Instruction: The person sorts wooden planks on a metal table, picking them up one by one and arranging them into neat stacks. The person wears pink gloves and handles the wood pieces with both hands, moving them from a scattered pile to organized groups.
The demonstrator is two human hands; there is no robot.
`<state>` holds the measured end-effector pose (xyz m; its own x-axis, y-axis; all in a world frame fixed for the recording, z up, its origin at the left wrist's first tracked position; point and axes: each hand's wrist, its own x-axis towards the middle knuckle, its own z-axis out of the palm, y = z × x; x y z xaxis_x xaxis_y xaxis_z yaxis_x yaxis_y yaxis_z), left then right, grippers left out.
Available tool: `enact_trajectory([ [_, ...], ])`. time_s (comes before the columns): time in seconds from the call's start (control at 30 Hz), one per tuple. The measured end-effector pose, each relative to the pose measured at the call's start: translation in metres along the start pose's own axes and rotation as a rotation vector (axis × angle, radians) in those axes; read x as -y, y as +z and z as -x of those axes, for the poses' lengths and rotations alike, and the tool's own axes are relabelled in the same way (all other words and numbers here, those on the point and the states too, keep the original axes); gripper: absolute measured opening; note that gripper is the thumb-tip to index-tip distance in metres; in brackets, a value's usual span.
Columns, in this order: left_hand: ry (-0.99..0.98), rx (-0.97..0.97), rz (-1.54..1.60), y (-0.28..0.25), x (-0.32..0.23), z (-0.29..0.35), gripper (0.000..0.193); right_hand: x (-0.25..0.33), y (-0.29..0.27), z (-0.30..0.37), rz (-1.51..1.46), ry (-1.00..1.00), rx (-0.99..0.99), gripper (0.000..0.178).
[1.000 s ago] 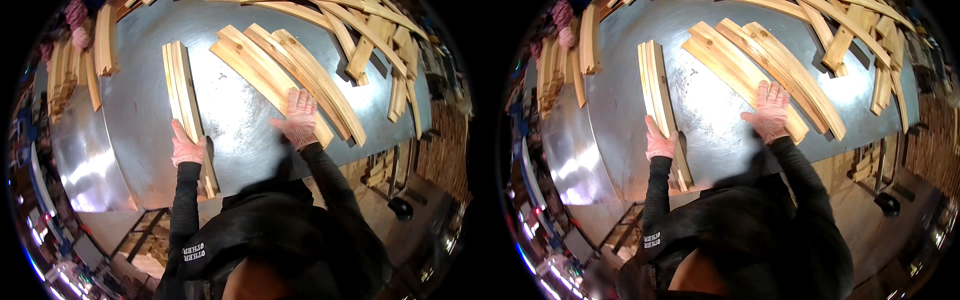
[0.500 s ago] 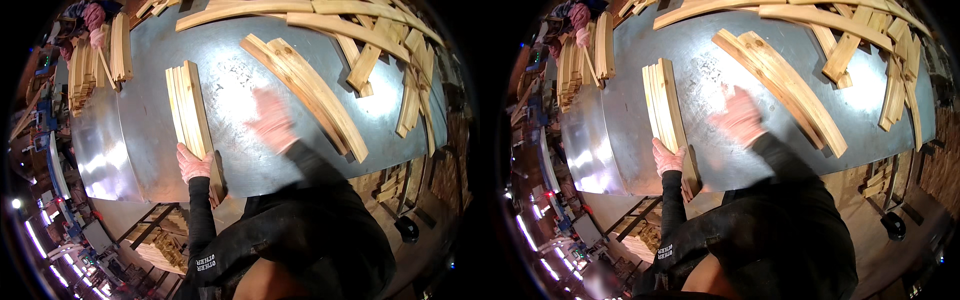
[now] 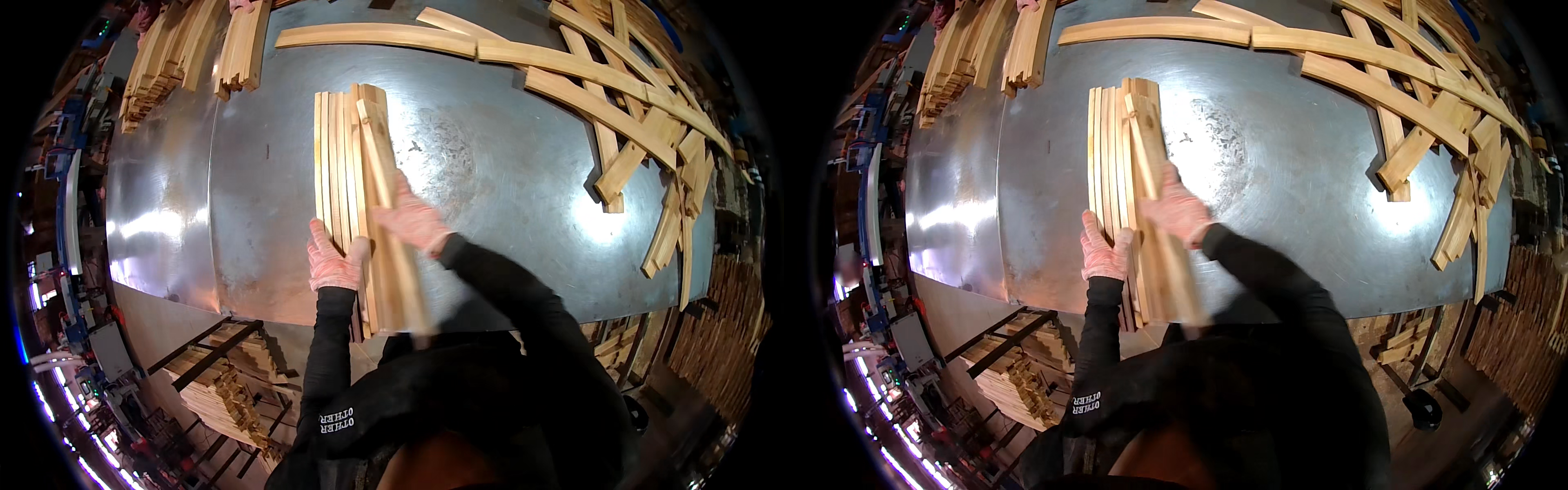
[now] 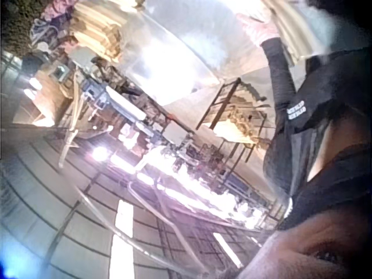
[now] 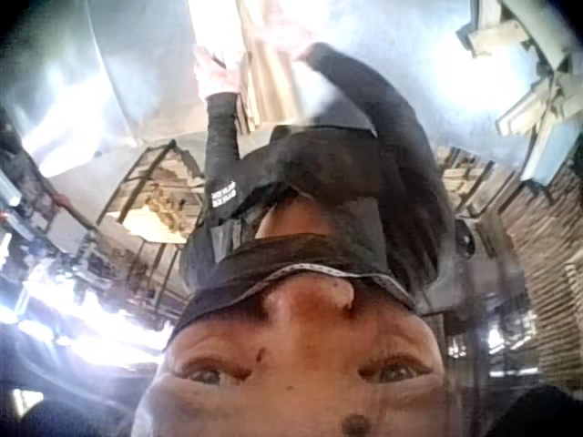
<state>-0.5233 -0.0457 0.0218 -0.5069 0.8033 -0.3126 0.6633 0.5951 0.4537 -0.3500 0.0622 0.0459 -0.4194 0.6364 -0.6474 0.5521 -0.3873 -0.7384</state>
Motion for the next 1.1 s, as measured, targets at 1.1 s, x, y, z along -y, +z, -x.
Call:
enact_trajectory([
  [1.1,0.092,-0.286,-0.264,-0.075,-0.144,-0.388,0.084,-0.093,-0.140,-0.026,1.164,-0.297,-0.781,0.074],
])
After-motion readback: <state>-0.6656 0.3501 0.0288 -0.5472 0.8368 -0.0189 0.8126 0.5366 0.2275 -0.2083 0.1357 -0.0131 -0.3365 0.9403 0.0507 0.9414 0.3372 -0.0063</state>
